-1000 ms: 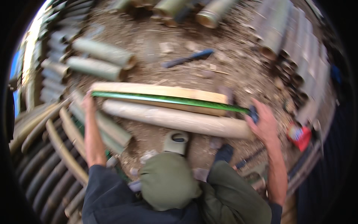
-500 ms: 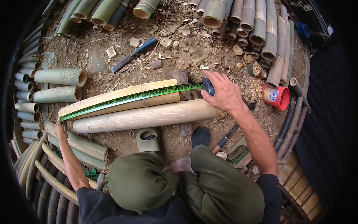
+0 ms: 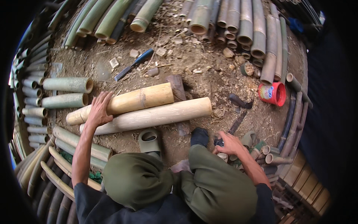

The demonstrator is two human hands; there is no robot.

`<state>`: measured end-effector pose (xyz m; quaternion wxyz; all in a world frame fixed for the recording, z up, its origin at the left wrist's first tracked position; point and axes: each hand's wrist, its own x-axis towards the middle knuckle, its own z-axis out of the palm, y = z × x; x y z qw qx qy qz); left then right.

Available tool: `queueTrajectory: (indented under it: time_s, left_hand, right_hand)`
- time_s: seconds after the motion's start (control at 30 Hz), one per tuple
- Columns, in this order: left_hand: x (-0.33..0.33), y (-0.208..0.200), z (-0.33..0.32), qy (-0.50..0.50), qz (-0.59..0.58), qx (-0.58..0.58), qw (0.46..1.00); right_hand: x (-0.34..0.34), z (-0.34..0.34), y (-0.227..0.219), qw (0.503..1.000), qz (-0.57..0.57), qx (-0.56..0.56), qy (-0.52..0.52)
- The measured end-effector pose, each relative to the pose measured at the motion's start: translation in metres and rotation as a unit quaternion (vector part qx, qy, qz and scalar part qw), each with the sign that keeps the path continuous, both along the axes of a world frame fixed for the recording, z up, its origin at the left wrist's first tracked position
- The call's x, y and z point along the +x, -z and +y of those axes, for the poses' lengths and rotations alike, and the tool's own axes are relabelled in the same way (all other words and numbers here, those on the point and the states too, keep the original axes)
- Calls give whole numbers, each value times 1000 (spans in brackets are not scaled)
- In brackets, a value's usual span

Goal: The person measures a bamboo pole using a tape measure, cuts a segment off with a handsaw, and then uses a knife to trim the end of another bamboo pole.

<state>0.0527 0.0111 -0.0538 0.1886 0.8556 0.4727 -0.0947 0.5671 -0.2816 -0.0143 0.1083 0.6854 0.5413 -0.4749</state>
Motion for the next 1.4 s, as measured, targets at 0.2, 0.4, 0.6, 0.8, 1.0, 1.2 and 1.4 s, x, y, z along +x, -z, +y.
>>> queueTrajectory:
  time_s: [0.2, 0.4, 0.6, 0.8, 1.0, 1.2, 1.4]
  left_hand:
    - [19, -8, 48, 43, 15, -136, 990]
    - [66, -109, 45, -138, -34, -32, 989]
    - [79, -136, 31, -79, -49, 6, 996]
    - [115, -105, 12, -71, 4, -28, 997]
    - [98, -57, 5, -27, -39, 12, 999]
    - [101, -50, -9, -13, -132, 72, 988]
    - [-96, -47, -33, -611, 89, 95, 781]
  right_hand:
    - [-104, 8, 54, 967, -151, 206, -1]
    - [-160, 67, 123, 933, -75, 300, 184]
    - [-110, 149, 130, 883, -85, 442, 133]
    - [-95, 144, 83, 906, -57, 381, 178]
    - [-94, 146, 18, 794, -55, 587, 146]
    - [-75, 228, 6, 845, 24, 487, 218]
    - [-83, 234, 5, 849, 3, 491, 195]
